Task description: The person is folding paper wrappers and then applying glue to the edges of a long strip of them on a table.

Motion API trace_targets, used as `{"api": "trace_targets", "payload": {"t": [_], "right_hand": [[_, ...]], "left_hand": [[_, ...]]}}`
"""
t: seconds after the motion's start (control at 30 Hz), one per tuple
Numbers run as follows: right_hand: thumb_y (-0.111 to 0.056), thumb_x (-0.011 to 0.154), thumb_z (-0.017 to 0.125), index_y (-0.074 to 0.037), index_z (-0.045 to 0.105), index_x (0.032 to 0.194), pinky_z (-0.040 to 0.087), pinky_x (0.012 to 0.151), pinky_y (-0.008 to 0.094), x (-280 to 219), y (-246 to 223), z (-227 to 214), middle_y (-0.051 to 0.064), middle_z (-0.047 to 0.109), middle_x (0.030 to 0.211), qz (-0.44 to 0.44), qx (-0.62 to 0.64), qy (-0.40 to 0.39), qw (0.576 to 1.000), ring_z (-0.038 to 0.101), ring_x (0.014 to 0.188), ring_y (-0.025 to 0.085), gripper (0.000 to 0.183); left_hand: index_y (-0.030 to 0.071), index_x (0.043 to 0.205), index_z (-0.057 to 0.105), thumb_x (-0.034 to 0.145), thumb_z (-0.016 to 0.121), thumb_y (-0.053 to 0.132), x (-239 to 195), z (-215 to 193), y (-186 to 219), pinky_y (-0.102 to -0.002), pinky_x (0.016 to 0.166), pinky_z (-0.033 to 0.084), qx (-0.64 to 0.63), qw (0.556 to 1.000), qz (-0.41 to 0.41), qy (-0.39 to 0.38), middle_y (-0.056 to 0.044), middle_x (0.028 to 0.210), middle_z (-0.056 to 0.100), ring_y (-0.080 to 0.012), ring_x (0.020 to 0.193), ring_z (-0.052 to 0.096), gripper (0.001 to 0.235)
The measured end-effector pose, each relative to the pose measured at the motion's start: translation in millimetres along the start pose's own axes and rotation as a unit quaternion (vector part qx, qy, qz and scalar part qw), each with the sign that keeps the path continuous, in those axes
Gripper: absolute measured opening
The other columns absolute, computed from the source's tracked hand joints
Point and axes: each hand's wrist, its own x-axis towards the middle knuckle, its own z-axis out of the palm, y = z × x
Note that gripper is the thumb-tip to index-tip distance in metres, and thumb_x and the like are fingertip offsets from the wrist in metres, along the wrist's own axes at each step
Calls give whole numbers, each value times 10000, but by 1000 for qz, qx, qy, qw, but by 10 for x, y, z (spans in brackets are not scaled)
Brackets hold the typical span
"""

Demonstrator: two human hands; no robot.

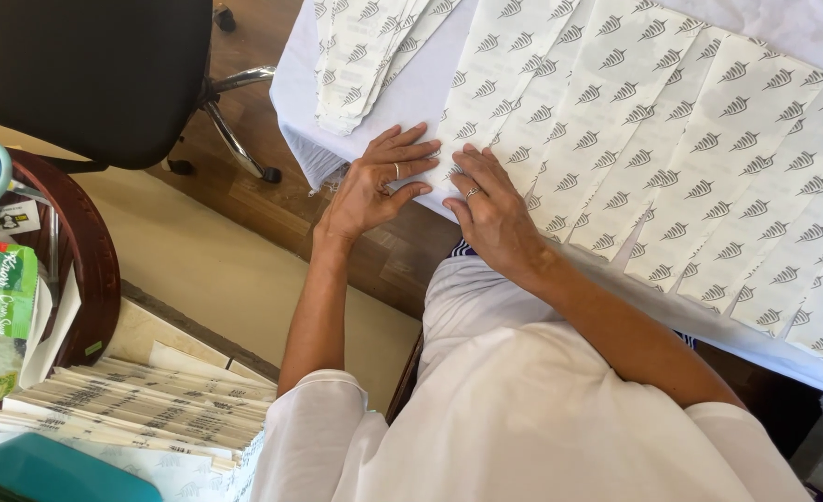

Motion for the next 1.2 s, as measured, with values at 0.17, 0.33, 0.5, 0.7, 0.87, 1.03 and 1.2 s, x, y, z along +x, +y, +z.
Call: {"api": "trace_targets", "payload": {"t": [0.17, 0.33, 0.5, 0.7, 0.87, 1.03, 1.2], "right_hand": [[-24, 922, 782, 116, 712, 1027, 458, 1133, 546, 5, -50, -29, 281, 672, 1206, -8, -12, 1, 1000, 635, 1239, 448, 188], [-34, 927, 790, 94, 723, 991, 482, 1107, 547, 25, -59, -50, 279, 685, 1179, -6, -20, 4, 1000, 655, 1213, 440, 158], [17, 923, 774, 76, 728, 922, 405, 1151, 584, 30, -4, -24, 229, 694, 1163, 24, 15, 34, 999, 666, 1200, 412, 74], [24, 889, 813, 68, 716, 868, 304, 1194, 604, 35, 110, 53, 235, 679, 1146, 65, 47, 30, 996, 673, 1193, 423, 108], [33, 897, 801, 57, 707, 909, 255, 1225, 571, 14, 140, 72, 204, 677, 1169, 70, 48, 25, 996, 668, 1217, 391, 97], [35, 916, 786, 59, 716, 964, 226, 1234, 576, 12, 97, 34, 214, 673, 1177, 79, 54, 9, 995, 664, 1228, 380, 89], [36, 935, 746, 73, 740, 1115, 216, 1252, 554, -25, 151, 109, 223, 662, 1225, 48, 24, -4, 999, 619, 1285, 393, 184]], "left_hand": [[63, 1077, 800, 893, 844, 149, -64, 36, -94, -552, 1164, 363, 6, 1000, 7, 17, -145, 1239, 741, -387, 1311, 587, 208], [81, 1016, 816, 908, 828, 160, -77, 73, -103, -540, 1150, 383, 7, 999, 7, 32, -127, 1209, 756, -370, 1290, 610, 134], [118, 945, 826, 900, 835, 142, -90, 188, -132, -492, 1143, 385, 9, 996, -15, 87, -74, 1158, 777, -316, 1258, 647, 52], [80, 945, 797, 890, 829, 97, -94, 316, -83, -519, 1157, 347, -2, 990, -50, 135, -86, 1115, 770, -328, 1239, 652, 66], [69, 985, 776, 830, 881, 119, -58, 310, 33, -535, 1183, 284, -4, 988, -85, 132, -97, 1119, 749, -333, 1262, 629, 193], [61, 1032, 773, 860, 785, -21, -29, 302, 104, -546, 1182, 283, -25, 984, -120, 130, -111, 1107, 747, -357, 1272, 620, 191], [92, 983, 782, 875, 529, -204, -19, 281, -79, -384, 988, 470, 93, 967, -98, 216, -66, 991, 769, -267, 1089, 712, 404]]}}
